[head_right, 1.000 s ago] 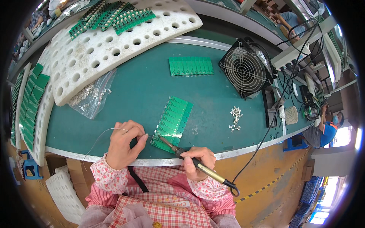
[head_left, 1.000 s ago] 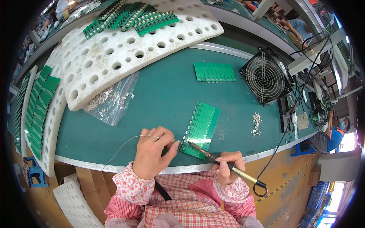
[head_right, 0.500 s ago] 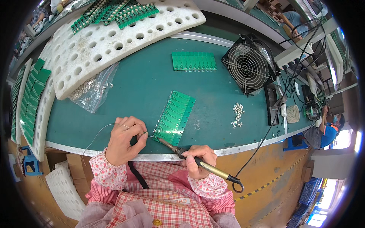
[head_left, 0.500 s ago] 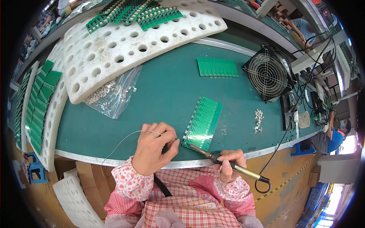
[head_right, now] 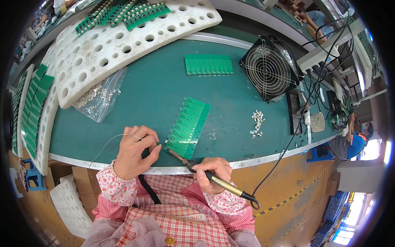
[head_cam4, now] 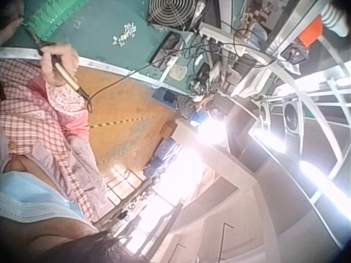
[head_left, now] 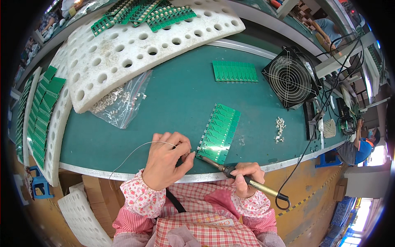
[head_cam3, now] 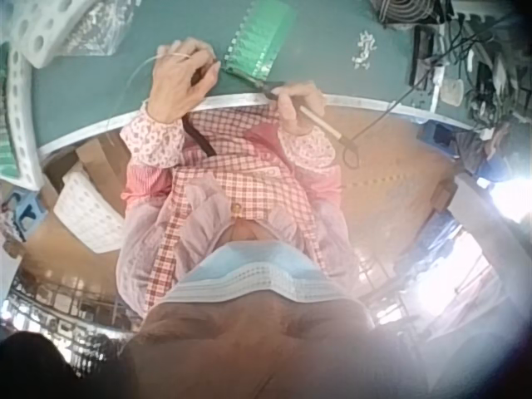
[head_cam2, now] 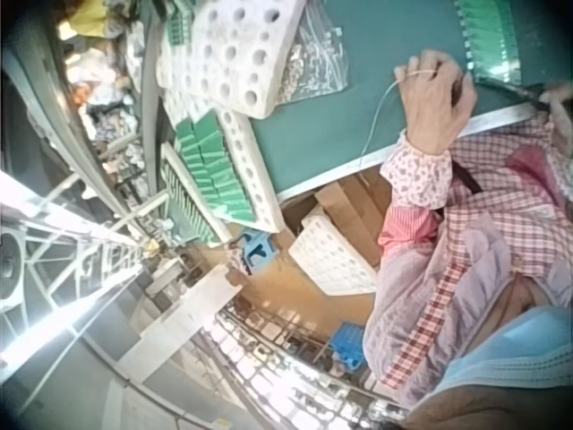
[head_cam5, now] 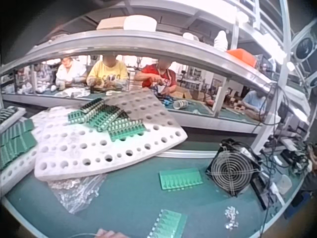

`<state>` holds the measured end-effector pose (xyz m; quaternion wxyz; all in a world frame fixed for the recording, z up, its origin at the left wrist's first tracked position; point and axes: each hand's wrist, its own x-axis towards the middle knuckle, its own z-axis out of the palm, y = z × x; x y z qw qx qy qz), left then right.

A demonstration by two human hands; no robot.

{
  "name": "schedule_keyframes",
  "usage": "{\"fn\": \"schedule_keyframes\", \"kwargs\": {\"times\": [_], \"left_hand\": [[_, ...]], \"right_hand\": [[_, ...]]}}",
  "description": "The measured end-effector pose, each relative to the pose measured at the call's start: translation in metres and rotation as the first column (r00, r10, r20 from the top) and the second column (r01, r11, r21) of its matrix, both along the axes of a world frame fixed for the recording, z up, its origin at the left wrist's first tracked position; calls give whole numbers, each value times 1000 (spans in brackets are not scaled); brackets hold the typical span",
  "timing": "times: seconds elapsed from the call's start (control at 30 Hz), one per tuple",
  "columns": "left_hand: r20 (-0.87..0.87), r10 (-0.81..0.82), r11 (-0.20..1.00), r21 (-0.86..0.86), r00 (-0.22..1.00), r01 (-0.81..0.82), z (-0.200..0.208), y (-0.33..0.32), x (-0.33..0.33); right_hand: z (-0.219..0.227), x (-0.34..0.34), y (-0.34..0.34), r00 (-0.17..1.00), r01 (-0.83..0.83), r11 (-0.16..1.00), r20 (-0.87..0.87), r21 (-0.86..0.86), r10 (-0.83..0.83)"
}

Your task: The person picks up circuit boards and solders components onto them using a soldering iron and solder wire.

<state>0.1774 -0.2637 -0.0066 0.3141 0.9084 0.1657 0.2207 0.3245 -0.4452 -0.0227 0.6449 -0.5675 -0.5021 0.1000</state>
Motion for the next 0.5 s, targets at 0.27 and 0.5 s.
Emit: {"fn": "schedule_keyframes", "kwargs": {"times": [0.27,0.5], "left_hand": [[2,5,1000,-1,1000,-5,-1,1,1],[18,12,1000,1,1000,-12,-2,1,0]], "right_hand": [[-2,3,0,999,-36,999,40,20,35],[-2,3,0,998,-25,999,51,35,23]]}}
